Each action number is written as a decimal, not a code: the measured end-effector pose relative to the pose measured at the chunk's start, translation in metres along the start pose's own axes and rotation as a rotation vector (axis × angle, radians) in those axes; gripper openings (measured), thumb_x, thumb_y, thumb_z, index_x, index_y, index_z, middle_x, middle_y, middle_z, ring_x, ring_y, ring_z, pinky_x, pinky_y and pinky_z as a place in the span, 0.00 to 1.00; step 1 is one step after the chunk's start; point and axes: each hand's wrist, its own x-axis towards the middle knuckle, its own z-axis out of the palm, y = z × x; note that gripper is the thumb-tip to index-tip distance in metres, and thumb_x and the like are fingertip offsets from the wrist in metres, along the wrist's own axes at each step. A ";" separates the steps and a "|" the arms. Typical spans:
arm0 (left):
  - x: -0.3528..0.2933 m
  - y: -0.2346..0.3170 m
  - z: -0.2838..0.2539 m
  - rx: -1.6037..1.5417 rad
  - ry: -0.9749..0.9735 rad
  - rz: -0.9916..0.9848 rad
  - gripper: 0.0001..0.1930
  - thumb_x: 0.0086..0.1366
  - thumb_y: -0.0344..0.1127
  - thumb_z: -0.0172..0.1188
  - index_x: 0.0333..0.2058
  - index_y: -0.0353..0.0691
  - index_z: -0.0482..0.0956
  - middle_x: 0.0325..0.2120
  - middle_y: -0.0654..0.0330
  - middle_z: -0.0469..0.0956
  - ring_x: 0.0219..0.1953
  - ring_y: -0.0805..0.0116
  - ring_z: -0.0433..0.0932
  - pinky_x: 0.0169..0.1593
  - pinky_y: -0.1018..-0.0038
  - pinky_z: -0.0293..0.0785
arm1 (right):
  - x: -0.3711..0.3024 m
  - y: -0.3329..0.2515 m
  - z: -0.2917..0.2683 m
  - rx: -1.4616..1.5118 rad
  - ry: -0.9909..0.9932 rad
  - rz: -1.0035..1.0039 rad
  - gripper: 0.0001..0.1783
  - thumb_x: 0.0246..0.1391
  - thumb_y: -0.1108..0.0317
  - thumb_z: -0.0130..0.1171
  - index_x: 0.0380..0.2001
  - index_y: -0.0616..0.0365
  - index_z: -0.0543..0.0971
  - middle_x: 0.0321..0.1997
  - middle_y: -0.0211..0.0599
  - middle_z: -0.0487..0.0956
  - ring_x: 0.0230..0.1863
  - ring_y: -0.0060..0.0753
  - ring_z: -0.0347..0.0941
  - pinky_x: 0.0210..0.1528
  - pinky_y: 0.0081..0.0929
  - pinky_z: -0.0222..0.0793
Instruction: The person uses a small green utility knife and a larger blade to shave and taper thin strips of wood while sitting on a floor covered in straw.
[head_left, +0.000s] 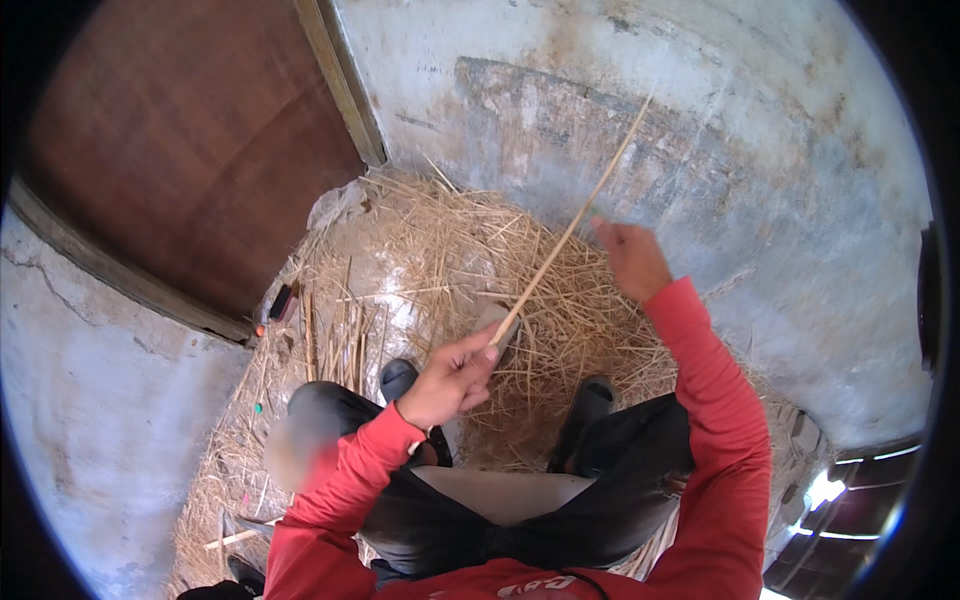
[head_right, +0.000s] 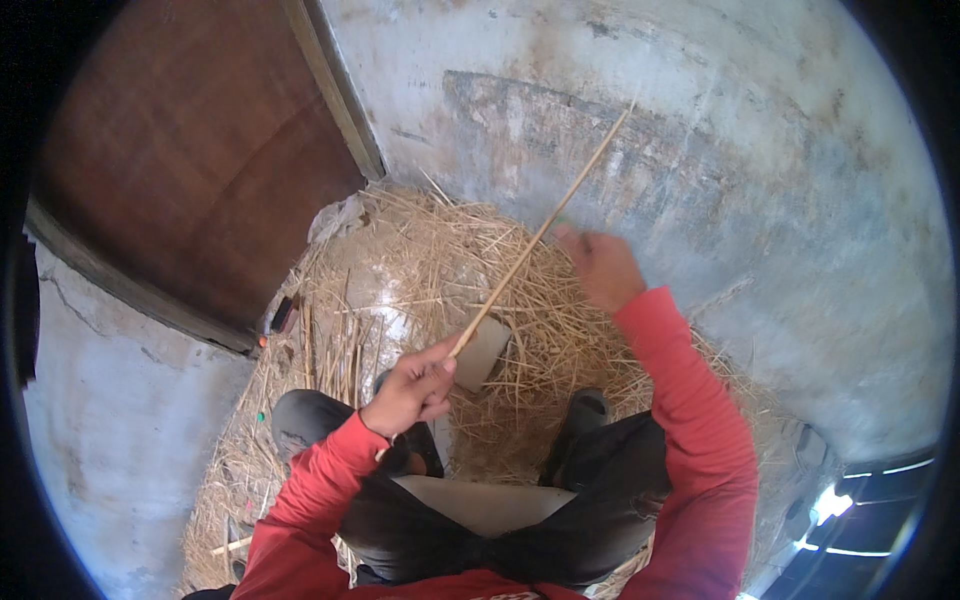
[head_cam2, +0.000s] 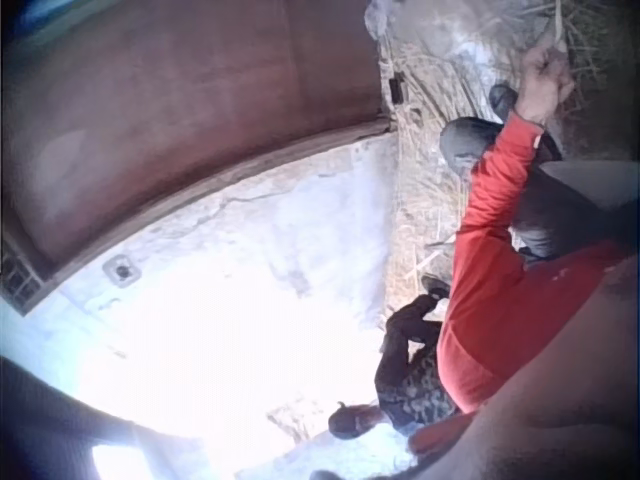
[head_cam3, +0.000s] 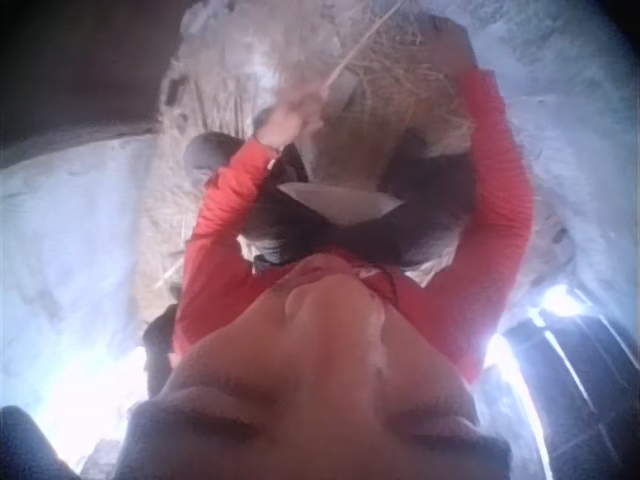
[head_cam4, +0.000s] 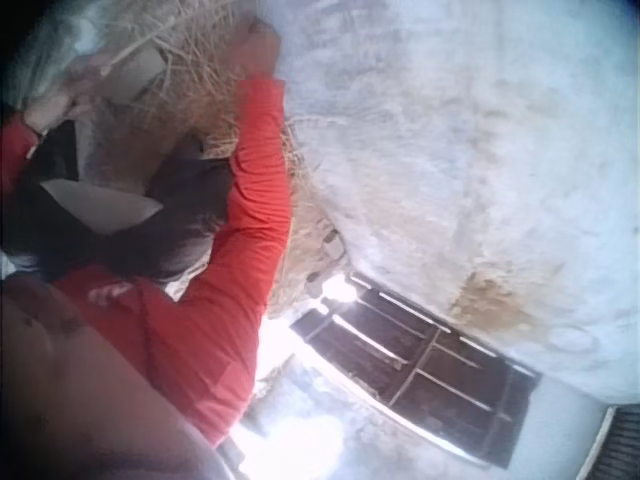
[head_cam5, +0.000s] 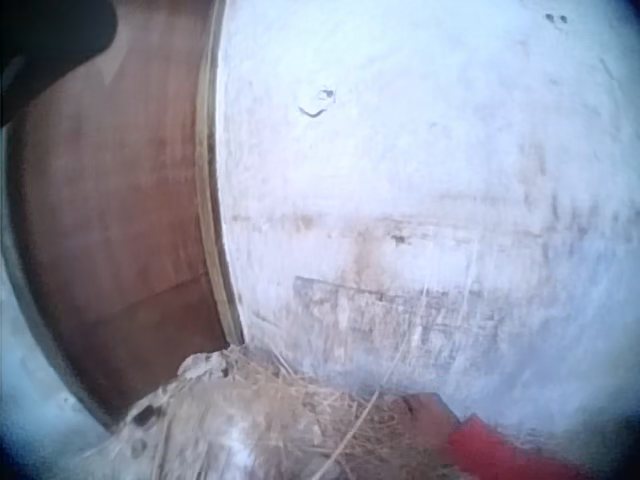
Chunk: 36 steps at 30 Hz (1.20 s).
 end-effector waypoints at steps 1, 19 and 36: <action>0.003 -0.004 -0.001 -0.044 0.005 -0.029 0.26 0.79 0.38 0.47 0.73 0.47 0.58 0.19 0.72 0.55 0.16 0.82 0.50 0.21 0.80 0.52 | -0.017 -0.013 0.011 -0.021 -0.105 -0.015 0.42 0.69 0.35 0.43 0.22 0.68 0.78 0.16 0.53 0.72 0.19 0.53 0.70 0.31 0.49 0.68; -0.022 -0.006 -0.008 -0.198 -0.014 -0.168 0.25 0.79 0.36 0.46 0.72 0.48 0.59 0.19 0.73 0.51 0.18 0.81 0.47 0.20 0.81 0.49 | -0.002 -0.001 0.021 -0.081 -0.013 0.061 0.40 0.69 0.37 0.41 0.28 0.67 0.80 0.22 0.58 0.76 0.28 0.62 0.75 0.36 0.56 0.69; -0.063 -0.016 -0.045 -0.082 -0.208 -0.160 0.26 0.80 0.35 0.45 0.73 0.47 0.56 0.19 0.72 0.55 0.15 0.82 0.49 0.20 0.80 0.51 | -0.031 0.276 -0.086 -0.365 0.554 0.502 0.40 0.67 0.35 0.44 0.31 0.67 0.84 0.35 0.68 0.80 0.42 0.69 0.78 0.49 0.52 0.70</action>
